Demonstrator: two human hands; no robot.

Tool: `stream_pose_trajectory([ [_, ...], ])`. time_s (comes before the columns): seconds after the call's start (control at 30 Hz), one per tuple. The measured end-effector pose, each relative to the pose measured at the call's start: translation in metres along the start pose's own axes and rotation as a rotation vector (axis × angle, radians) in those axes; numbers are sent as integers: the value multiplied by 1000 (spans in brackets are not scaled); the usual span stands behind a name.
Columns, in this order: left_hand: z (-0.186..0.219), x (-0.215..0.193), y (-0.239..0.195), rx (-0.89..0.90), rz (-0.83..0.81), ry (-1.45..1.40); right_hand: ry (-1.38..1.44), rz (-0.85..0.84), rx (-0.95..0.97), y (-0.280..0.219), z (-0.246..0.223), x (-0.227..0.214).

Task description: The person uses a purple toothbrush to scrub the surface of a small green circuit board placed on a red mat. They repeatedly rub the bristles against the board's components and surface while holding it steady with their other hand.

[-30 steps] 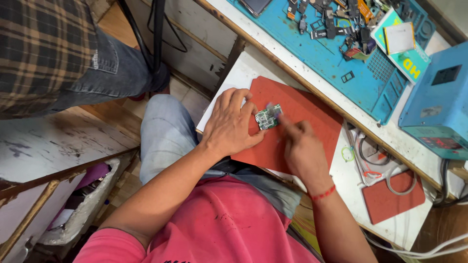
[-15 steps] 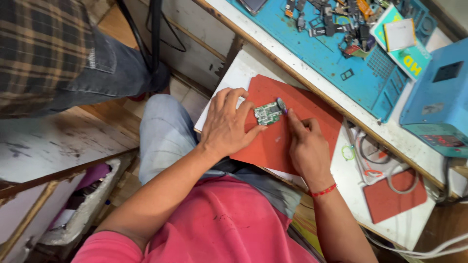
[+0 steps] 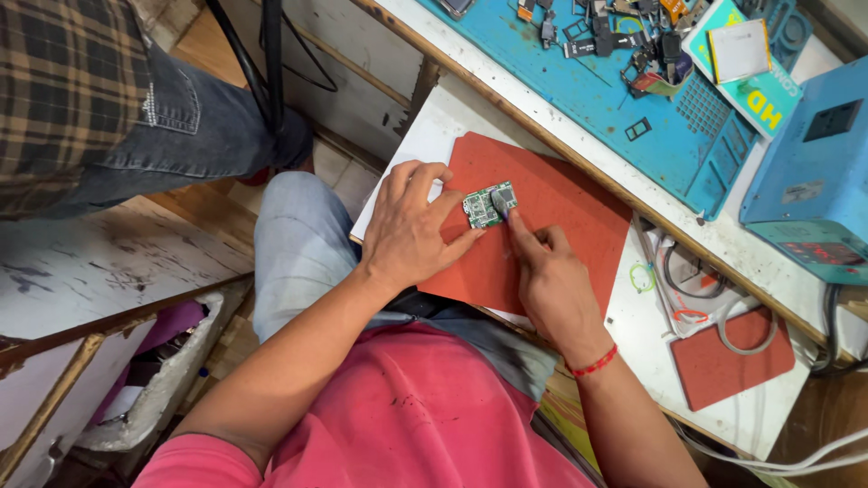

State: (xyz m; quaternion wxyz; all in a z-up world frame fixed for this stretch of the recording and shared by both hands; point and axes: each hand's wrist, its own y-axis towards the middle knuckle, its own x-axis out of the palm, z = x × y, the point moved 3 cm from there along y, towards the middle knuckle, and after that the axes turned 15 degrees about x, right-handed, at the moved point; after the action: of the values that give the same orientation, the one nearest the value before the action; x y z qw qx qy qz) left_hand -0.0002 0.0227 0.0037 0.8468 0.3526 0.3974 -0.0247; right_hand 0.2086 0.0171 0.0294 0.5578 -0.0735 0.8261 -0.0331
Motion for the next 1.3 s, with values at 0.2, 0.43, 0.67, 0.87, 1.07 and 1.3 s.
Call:
stream_pose_trajectory([
  [0.2,0,0,1,-11,-16,-8,30,1,-6,0,4,2],
  [0.43,0,-2,3,2,1,-5,36,-38,61,-11,5,-2],
  [0.67,1,0,3,1,-11,-12,34,-39,68,8,-2,5],
  [0.87,1,0,1,14,-8,-1,80,12,-12,-6,-1,6],
  [1.07,1,0,10,-2,-19,-16,51,-25,-21,6,0,0],
  [1.3,1,1,9,11,-52,-14,-162,-26,-114,28,21,-18],
])
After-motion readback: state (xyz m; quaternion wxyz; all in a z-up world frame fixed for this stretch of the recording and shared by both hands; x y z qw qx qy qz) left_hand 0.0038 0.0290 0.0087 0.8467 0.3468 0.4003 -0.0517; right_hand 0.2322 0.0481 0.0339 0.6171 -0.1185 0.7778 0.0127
